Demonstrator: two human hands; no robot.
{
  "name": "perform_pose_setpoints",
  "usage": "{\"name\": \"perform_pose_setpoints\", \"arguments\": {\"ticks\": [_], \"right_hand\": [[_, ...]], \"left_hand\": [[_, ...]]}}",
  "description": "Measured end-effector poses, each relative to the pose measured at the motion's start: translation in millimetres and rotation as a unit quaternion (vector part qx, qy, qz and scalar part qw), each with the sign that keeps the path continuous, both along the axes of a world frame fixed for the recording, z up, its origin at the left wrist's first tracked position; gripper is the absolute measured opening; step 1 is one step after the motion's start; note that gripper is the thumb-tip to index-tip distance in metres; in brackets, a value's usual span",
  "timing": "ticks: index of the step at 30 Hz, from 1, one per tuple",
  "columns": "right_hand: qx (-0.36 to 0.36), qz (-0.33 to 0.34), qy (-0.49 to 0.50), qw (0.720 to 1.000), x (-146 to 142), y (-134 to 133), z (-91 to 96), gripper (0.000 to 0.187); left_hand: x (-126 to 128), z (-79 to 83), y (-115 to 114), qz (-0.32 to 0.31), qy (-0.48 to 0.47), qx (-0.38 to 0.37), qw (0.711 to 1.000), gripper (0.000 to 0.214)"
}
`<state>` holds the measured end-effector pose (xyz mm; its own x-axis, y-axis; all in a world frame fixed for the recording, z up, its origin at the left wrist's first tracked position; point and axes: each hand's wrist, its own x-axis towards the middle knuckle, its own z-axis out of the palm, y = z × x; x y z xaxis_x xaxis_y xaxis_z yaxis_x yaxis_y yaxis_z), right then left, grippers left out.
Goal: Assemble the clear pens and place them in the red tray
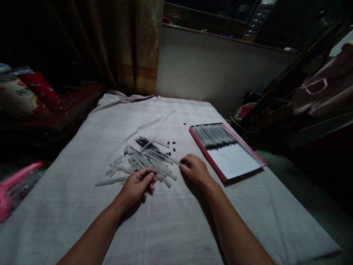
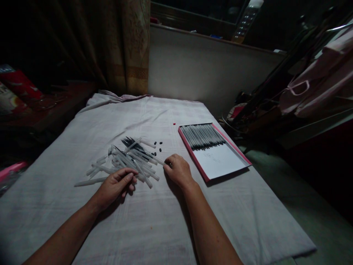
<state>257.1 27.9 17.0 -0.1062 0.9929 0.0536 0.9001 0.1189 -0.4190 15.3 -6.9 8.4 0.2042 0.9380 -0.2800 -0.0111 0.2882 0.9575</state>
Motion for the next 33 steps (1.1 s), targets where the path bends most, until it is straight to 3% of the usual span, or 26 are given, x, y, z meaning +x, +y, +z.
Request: {"name": "perform_pose_setpoints", "arguments": {"ticks": [5, 8, 11, 13, 15, 18, 23, 27, 30, 33], "right_hand": [[0.031, -0.052, 0.112, 0.992, 3, -2, -10.0, 0.018], [0.042, -0.049, 0.226, 0.972, 0, -6, -11.5, 0.02], [0.048, 0.002, 0.297, 0.954, -10, -11, -7.6, 0.018], [0.046, 0.037, 0.313, 0.948, -19, -14, -3.4, 0.017], [0.038, 0.057, 0.328, 0.942, -27, -17, 0.1, 0.017], [0.012, 0.061, 0.37, 0.927, -36, -21, 2.7, 0.017], [-0.044, 0.062, 0.433, 0.898, -45, -20, 4.8, 0.021], [-0.068, 0.094, 0.453, 0.884, -48, 2, 7.7, 0.033], [-0.033, 0.083, 0.365, 0.927, -51, 30, 8.6, 0.032], [-0.025, 0.075, 0.145, 0.986, -57, 57, 10.6, 0.028]], "left_hand": [[0, -4.0, -2, -0.001, 0.009, 0.004, 1.0, 0.05], [-1, -3.7, -7, 0.022, 0.089, 0.145, 0.985, 0.033], [-1, 2.5, -12, 0.038, 0.215, 0.385, 0.897, 0.016], [-1, 6.9, -14, 0.032, 0.269, 0.487, 0.83, 0.021], [-1, 8.5, -13, 0.032, 0.309, 0.533, 0.787, 0.026], [-5, 4.3, -9, 0.043, 0.355, 0.539, 0.763, 0.026], [-12, -5.5, -2, 0.013, 0.384, 0.491, 0.782, 0.025], [-14, -7.5, -2, 0.035, 0.359, 0.407, 0.839, 0.031], [-14, -7.9, -1, 0.083, 0.3, 0.306, 0.9, 0.034], [-15, -8.6, 3, 0.134, 0.223, 0.252, 0.932, 0.035]]}}
